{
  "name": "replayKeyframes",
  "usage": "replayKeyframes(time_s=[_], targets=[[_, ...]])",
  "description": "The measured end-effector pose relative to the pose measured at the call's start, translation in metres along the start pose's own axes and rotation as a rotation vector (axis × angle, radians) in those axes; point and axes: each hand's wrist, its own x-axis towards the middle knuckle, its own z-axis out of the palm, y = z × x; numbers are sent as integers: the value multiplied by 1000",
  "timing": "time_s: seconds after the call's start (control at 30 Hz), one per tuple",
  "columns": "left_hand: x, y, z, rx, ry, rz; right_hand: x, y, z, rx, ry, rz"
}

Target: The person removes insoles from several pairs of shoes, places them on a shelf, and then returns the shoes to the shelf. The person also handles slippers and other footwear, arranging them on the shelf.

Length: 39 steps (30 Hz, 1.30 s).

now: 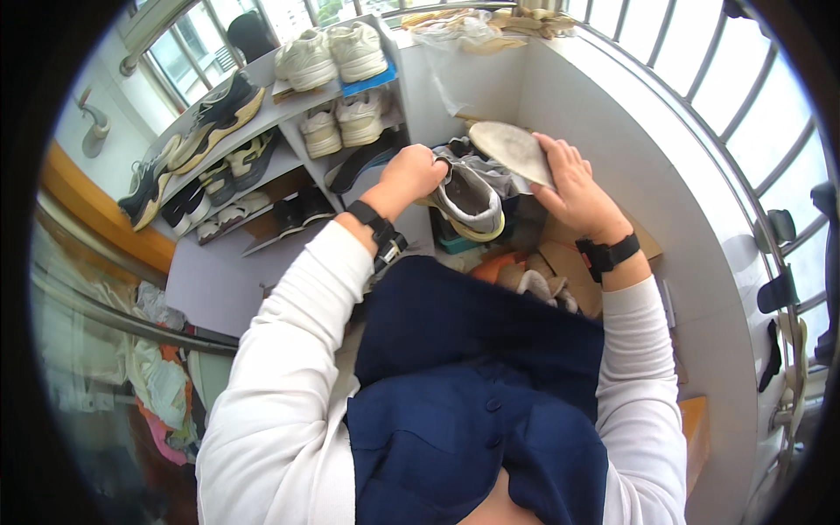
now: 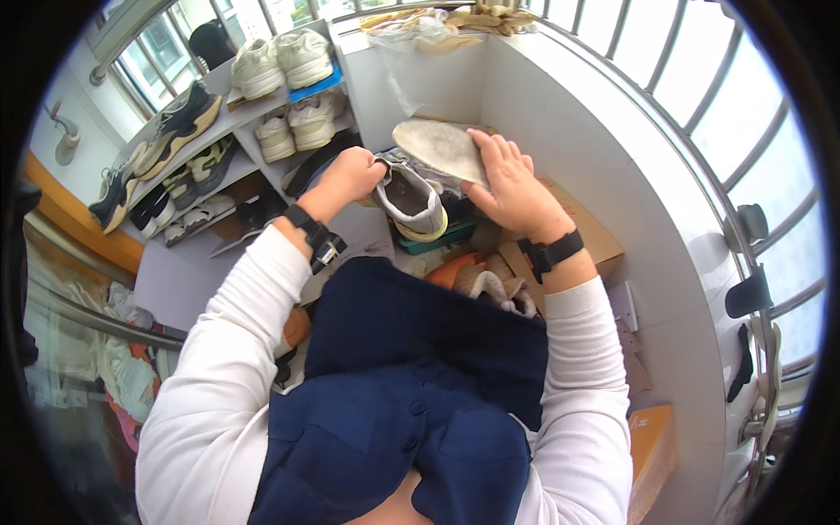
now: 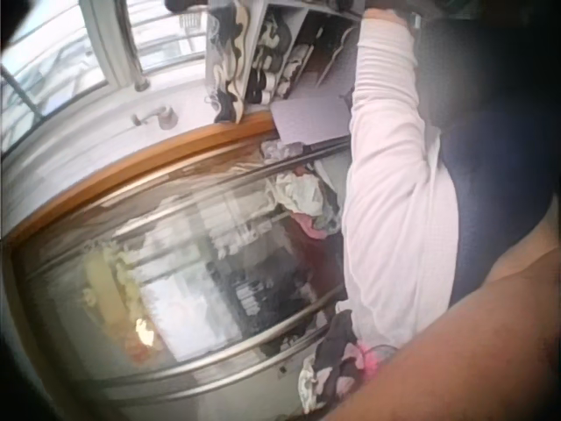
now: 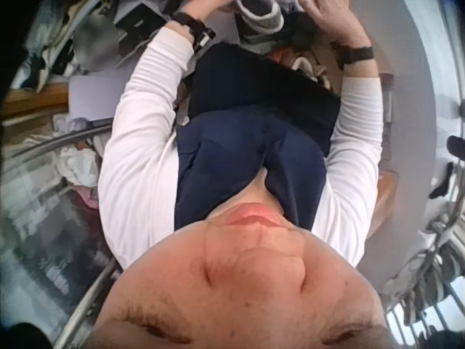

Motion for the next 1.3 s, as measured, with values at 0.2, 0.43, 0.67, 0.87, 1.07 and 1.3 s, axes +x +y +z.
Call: replayKeyframes(time_s=[0.2,0.43,0.67,0.87,1.07,1.3], targets=[[49,32,86,-102,145,-6,-24,34,16,-366,-162,290],[59,40,144,-193,360,92,-27,62,56,-594,-165,413],[74,48,146,-281,348,272,-19,91,97,-574,-43,377],[91,26,124,-578,99,392,-10,112,118,-455,149,124],[83,41,131,-616,-54,425,3,113,146,-378,281,73],[93,35,145,-677,782,392,20,104,133,359,534,352]])
